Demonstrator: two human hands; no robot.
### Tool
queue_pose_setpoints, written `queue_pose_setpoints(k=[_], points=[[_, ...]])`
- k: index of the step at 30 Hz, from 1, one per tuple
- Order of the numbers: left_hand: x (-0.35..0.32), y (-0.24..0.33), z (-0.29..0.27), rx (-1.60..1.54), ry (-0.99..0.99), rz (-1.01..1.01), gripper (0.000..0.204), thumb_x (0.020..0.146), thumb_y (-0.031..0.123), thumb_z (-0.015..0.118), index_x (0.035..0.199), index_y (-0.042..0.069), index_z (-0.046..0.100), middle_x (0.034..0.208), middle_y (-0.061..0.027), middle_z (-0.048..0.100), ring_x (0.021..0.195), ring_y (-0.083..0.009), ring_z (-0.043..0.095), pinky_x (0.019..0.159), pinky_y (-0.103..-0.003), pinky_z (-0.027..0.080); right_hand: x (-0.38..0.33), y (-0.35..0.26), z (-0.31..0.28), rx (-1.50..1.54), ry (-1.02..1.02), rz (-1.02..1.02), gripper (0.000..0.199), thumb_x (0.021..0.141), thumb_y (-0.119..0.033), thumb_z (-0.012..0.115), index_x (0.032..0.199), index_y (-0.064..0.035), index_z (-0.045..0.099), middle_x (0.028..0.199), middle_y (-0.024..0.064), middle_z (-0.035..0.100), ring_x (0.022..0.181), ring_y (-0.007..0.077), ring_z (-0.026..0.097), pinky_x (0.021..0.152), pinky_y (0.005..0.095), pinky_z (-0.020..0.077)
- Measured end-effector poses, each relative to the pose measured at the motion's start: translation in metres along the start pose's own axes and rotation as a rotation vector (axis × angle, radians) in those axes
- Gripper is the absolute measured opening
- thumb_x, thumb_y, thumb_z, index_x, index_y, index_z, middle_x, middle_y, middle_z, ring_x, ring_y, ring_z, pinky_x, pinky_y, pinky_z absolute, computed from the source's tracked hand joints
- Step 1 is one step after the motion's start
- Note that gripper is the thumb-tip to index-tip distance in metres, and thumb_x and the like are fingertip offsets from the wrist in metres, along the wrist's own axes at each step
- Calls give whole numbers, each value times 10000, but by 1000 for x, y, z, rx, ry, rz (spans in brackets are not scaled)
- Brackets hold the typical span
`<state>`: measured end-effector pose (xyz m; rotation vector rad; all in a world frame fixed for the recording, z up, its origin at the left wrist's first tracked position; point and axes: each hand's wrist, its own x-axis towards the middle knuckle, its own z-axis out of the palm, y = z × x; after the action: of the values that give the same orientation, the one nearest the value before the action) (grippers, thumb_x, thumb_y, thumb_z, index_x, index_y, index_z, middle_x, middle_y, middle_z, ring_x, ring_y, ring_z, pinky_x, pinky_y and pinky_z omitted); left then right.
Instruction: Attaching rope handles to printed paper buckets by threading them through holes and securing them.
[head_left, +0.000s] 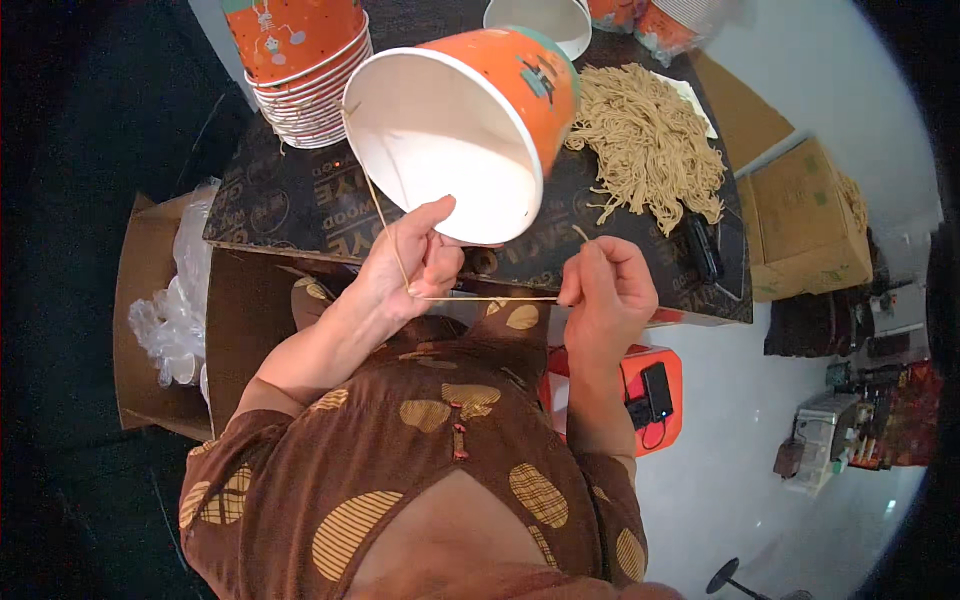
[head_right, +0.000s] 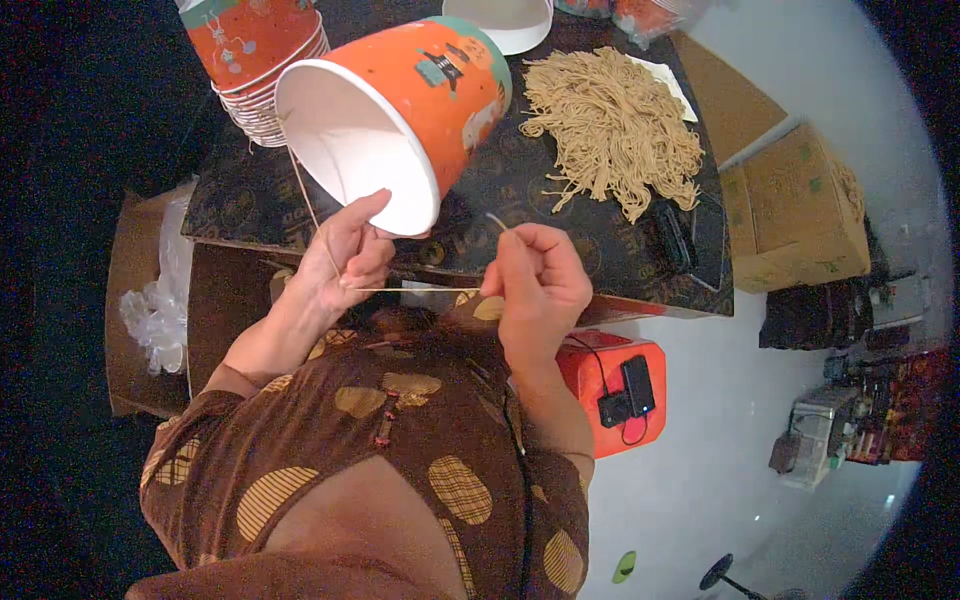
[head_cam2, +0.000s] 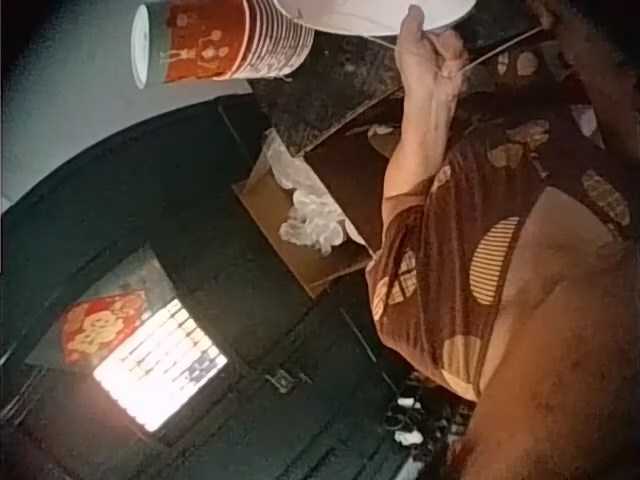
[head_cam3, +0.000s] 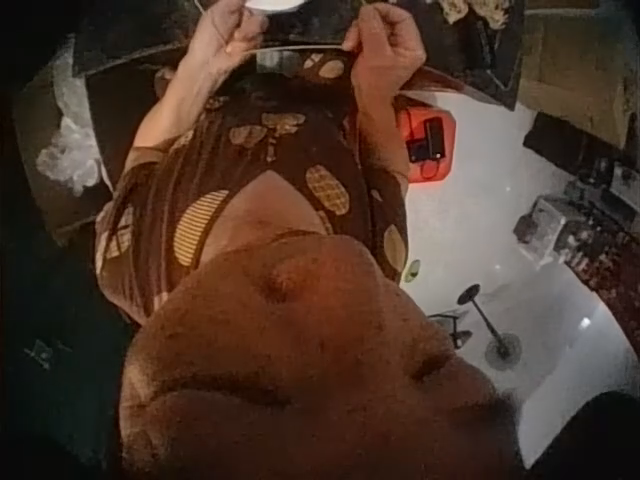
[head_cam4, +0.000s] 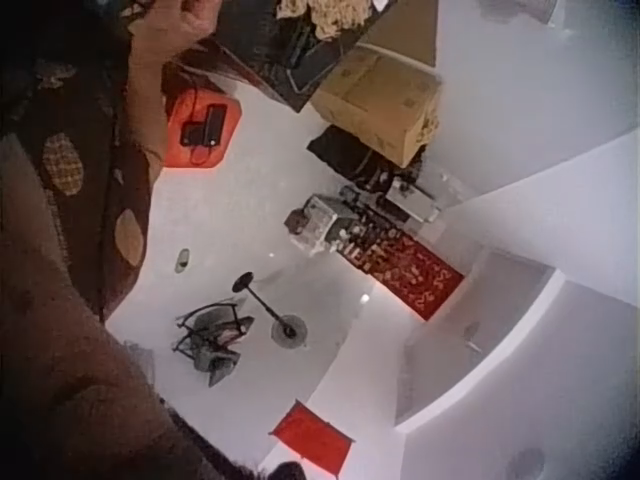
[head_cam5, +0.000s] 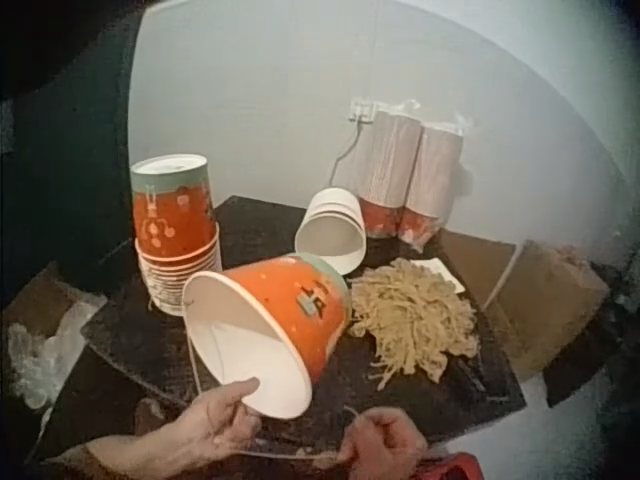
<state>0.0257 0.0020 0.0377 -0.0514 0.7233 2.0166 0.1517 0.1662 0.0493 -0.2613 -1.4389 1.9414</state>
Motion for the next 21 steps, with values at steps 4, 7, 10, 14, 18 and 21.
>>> queue_pose_setpoints(k=[4,7,10,14,18,21], points=[[-2,1,-1,-75,-140,-201,526,1003,348,414,1064,-145,585,376,-18,337,264,-107,267,257,-205,253,-6,-4,17,-323,-28,-259,41,882,53,586,877,12,588,691,40,585,578,72,538,518,194,413],[1,-2,0,-147,-121,-221,563,1005,369,393,1036,-153,603,365,-4,309,251,-105,249,255,-201,250,-2,-5,18,-408,-88,-381,69,857,73,612,878,8,604,717,35,602,597,66,551,525,175,397],[3,-4,-4,-137,-237,-245,562,1007,373,383,1030,-144,604,363,0,314,248,-104,249,255,-201,251,2,-6,20,-546,-111,-519,83,845,77,625,875,1,612,710,24,602,578,50,534,478,169,339],[2,-6,-3,-120,-326,-238,557,1013,373,363,1012,-130,603,362,6,321,246,-102,252,254,-201,253,2,-7,21,-639,-109,-614,107,828,81,640,865,-17,621,684,11,596,549,30,514,422,181,263],[0,-7,-1,-119,-302,-247,556,1016,372,357,1012,-129,597,360,7,320,245,-101,252,254,-201,251,0,-7,21,-648,-98,-607,109,827,79,642,860,-23,624,671,9,595,546,30,512,424,179,267],[-1,-6,-1,-90,-335,-224,558,1015,378,357,1007,-127,594,359,5,321,245,-102,254,256,-200,255,0,-8,22,-643,-102,-597,108,826,79,643,858,-23,625,669,11,595,546,34,514,428,181,280]])
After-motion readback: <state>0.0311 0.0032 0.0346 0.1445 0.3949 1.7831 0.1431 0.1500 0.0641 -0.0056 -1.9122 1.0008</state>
